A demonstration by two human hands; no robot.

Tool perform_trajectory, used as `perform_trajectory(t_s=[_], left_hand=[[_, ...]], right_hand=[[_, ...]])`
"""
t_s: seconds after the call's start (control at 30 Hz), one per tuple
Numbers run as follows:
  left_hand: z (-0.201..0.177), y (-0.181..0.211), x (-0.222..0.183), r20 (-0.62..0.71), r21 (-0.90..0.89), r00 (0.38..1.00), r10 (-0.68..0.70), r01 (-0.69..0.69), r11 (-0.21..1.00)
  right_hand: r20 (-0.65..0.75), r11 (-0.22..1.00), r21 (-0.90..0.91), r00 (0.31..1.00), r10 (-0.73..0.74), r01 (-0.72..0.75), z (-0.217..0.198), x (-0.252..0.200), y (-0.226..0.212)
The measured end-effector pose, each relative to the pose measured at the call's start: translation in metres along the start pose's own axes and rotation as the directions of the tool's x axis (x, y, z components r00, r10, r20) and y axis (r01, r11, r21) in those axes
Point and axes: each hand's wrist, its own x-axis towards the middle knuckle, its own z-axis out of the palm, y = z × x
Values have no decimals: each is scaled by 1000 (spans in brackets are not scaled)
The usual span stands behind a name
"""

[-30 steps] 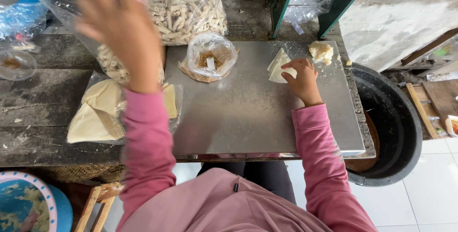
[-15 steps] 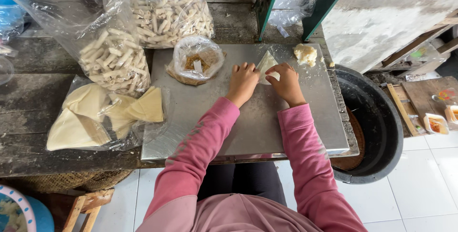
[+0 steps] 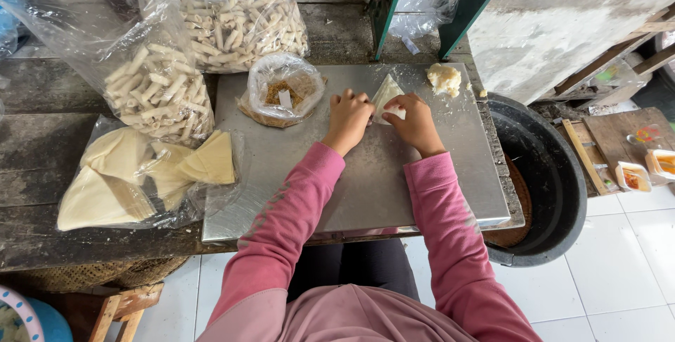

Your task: The person repeatedly folds triangular dumpling wrappers into filled dumplings. They scoop a small amount of filling from a plastic bag, place it on a wrapper, fold the wrapper into a triangle, and set the finished dumpling aside. The process is repeated continuously.

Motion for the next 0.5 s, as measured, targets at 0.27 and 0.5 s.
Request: perform_trajectory(t_s=[0.27, 0.5], left_hand=[[4, 5, 0, -71, 170, 979, 191, -177, 969], [17, 17, 7, -109, -60, 992, -57, 50, 997]], right_hand=[[-19, 1000, 19, 1000, -3, 3, 2, 0, 1], [-37, 998, 41, 998, 52, -50, 10, 1, 8]])
